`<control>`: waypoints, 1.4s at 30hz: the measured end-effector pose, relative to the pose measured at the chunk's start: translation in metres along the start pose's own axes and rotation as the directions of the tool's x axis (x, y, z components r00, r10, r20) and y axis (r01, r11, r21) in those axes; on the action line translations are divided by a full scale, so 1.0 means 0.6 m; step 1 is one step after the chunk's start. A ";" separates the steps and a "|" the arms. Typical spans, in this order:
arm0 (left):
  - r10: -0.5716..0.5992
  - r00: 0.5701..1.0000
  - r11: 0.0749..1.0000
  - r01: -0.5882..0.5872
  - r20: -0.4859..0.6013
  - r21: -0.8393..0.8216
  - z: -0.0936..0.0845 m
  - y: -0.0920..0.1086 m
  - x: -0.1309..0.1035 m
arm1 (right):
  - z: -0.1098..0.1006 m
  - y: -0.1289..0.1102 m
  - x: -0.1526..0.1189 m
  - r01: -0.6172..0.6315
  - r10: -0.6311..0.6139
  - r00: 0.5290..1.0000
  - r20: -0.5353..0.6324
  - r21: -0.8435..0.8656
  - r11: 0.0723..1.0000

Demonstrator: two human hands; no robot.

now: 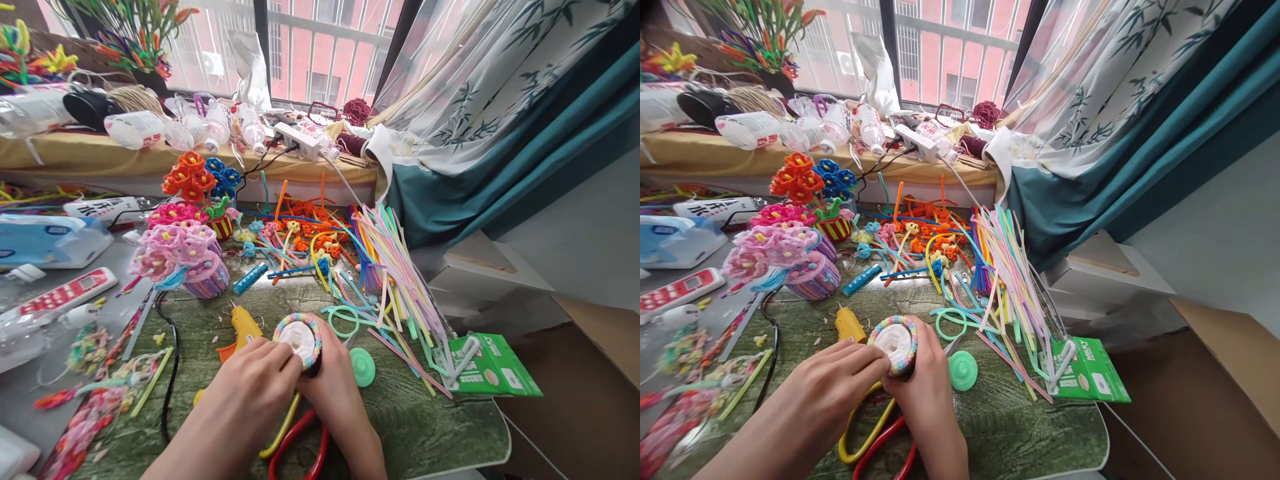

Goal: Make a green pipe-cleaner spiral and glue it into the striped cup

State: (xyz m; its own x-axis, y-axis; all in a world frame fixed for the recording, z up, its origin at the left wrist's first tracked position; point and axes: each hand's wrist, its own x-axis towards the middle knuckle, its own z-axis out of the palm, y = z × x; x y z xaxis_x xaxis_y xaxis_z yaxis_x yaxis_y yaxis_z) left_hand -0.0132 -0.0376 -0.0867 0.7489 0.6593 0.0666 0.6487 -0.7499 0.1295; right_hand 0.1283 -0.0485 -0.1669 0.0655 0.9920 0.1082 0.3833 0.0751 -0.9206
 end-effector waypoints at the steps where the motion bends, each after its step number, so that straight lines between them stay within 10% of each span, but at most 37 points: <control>1: -0.003 1.000 1.000 0.003 0.003 -0.001 0.000 0.000 0.002 | 0.001 0.001 0.000 0.006 -0.006 1.000 -0.007 0.001 1.000; 17: -0.044 0.999 0.998 0.043 -0.022 -0.040 0.002 0.000 0.005 | -0.003 -0.005 0.000 -0.058 0.058 0.998 0.016 0.020 0.998; 27: 0.040 0.868 0.999 -0.035 -0.495 0.020 0.030 -0.001 -0.012 | 0.001 -0.001 -0.004 0.014 -0.014 1.000 -0.022 0.010 1.000; 42: -0.052 0.903 0.994 0.006 -0.427 -0.107 0.085 0.001 -0.023 | -0.002 -0.003 -0.004 -0.011 0.012 1.000 -0.013 0.039 0.999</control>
State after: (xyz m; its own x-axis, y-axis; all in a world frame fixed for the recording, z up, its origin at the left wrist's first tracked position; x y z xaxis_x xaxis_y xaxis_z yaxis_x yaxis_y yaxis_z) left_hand -0.0160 -0.0500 -0.1379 0.5848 0.6571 0.4756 0.6352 -0.7356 0.2353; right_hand 0.1287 -0.0514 -0.1649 0.0815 0.9914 0.1023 0.3463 0.0680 -0.9357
